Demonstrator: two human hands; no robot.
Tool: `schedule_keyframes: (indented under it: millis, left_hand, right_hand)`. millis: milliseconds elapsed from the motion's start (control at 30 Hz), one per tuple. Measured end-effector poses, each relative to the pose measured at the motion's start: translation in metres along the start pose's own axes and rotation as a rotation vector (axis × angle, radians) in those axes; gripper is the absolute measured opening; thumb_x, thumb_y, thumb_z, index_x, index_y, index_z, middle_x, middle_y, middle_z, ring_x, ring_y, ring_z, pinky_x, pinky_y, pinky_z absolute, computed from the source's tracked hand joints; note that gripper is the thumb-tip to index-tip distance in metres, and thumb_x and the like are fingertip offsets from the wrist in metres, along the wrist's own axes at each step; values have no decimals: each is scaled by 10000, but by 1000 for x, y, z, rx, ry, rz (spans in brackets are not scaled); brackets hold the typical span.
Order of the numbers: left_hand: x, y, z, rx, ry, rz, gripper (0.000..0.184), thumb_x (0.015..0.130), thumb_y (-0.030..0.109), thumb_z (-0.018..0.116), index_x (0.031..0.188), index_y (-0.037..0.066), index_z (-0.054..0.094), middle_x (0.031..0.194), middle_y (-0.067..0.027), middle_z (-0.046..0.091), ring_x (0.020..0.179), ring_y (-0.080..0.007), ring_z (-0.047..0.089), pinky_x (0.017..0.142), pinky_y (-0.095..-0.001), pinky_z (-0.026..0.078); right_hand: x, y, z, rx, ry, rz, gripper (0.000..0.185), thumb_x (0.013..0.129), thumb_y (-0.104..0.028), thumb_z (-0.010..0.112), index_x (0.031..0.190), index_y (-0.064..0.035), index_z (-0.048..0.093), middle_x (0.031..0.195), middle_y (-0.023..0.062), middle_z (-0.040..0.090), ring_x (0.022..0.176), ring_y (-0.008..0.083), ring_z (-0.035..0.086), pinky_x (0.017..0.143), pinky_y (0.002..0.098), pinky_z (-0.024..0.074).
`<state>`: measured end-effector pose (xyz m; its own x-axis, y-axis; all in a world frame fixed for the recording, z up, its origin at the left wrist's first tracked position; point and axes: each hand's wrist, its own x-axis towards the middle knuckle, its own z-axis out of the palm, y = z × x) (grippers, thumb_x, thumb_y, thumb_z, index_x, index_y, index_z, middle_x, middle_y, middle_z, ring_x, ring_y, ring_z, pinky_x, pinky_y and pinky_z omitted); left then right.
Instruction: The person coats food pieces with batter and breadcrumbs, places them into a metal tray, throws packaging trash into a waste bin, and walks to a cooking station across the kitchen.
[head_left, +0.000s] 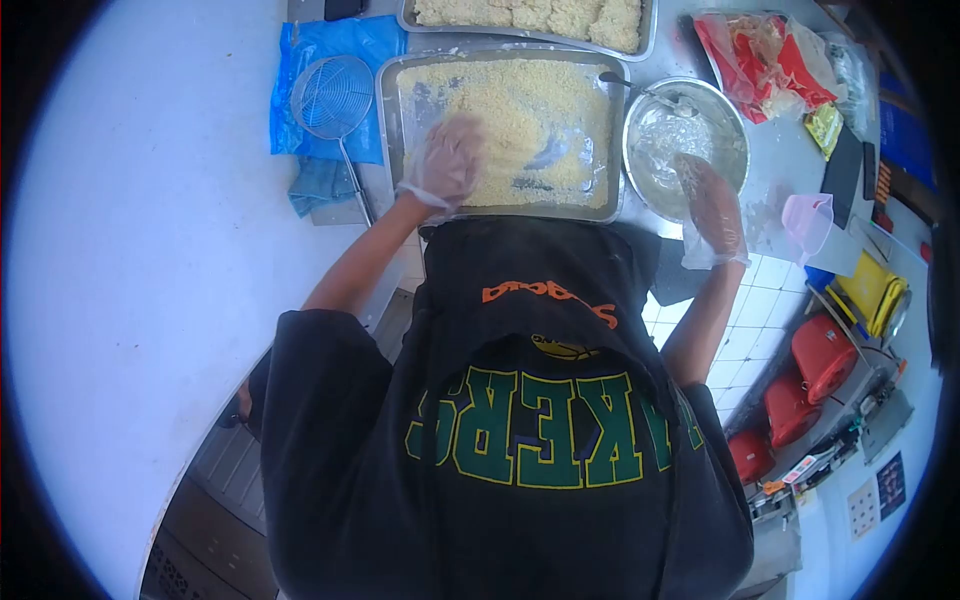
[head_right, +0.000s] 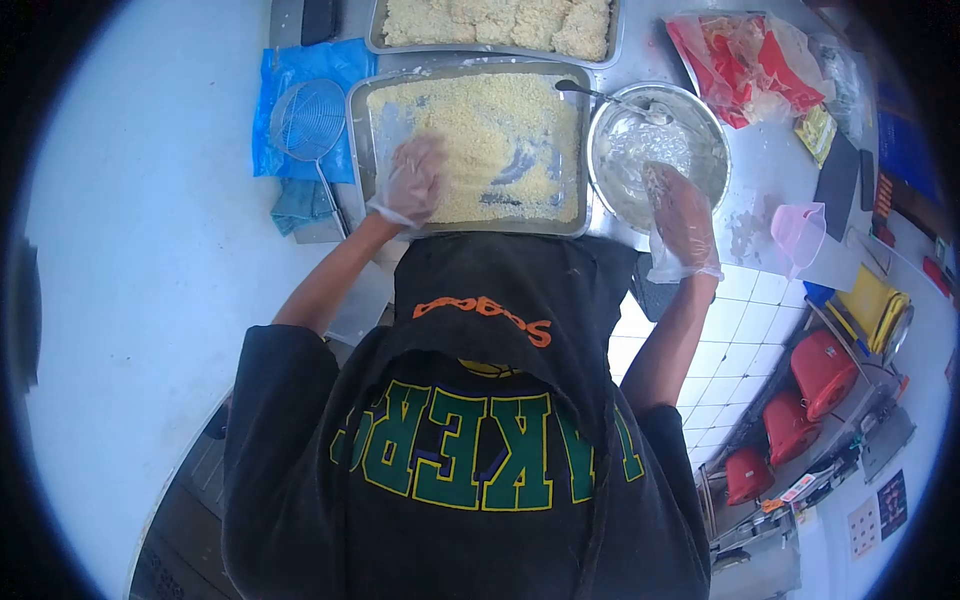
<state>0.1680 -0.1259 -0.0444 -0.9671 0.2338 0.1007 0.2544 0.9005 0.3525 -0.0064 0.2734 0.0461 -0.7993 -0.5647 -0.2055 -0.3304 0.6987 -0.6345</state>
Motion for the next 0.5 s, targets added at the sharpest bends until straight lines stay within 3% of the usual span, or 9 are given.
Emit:
schedule_keyframes:
  millis: [67, 133, 200, 333, 467, 500]
  left_hand:
    - [30, 14, 7, -81, 136, -378, 478, 860, 292, 545, 1286, 77, 522, 1397, -140, 465, 1310, -358, 390, 1097, -510, 246]
    - [48, 17, 16, -34, 160, -410, 517, 869, 300, 543, 1327, 69, 480, 1406, -147, 450, 1326, -357, 371, 1099, -515, 241]
    - [55, 19, 25, -1, 192, -457, 558, 878, 307, 540, 1369, 61, 438, 1416, -153, 435, 1342, -356, 353, 1101, -521, 235]
    - [60, 9, 30, 81, 104, -471, 625, 924, 415, 444, 1440, 73, 358, 1465, -139, 391, 1380, -354, 303, 1106, -532, 209]
    - [80, 6, 35, 122, 30, -485, 642, 945, 488, 374, 1461, 107, 336, 1524, -109, 312, 1405, -366, 256, 1110, -559, 191]
    - [86, 5, 32, 136, 37, -484, 642, 945, 488, 374, 1461, 107, 336, 1524, -109, 312, 1405, -366, 256, 1110, -559, 191]
  right_hand:
    - [0, 5, 1, 6, 1, -40, 370, 790, -9, 527, 1152, -17, 603, 1062, 228, 634, 982, 417, 590, 848, 453, 470]
    - [-1, 8, 2, 6, 7, -75, 371, 789, -7, 523, 1150, -21, 606, 1060, 228, 635, 982, 419, 590, 849, 453, 470]
    - [-8, 10, 0, -93, -76, -3, 292, 920, -168, 533, 1171, -49, 621, 1124, 191, 637, 1036, 370, 594, 886, 412, 459]
    - [-2, 20, 11, -173, -129, 28, 299, 932, -215, 532, 1172, -64, 626, 1155, 178, 627, 1059, 370, 585, 901, 413, 453]
    - [-3, 13, 11, -124, 29, -102, 314, 936, -252, 532, 1168, -65, 628, 1132, 185, 637, 1057, 369, 591, 903, 412, 453]
    - [-4, 8, 8, -84, 0, -29, 317, 937, -260, 532, 1169, -67, 628, 1120, 186, 643, 1054, 366, 597, 902, 409, 455]
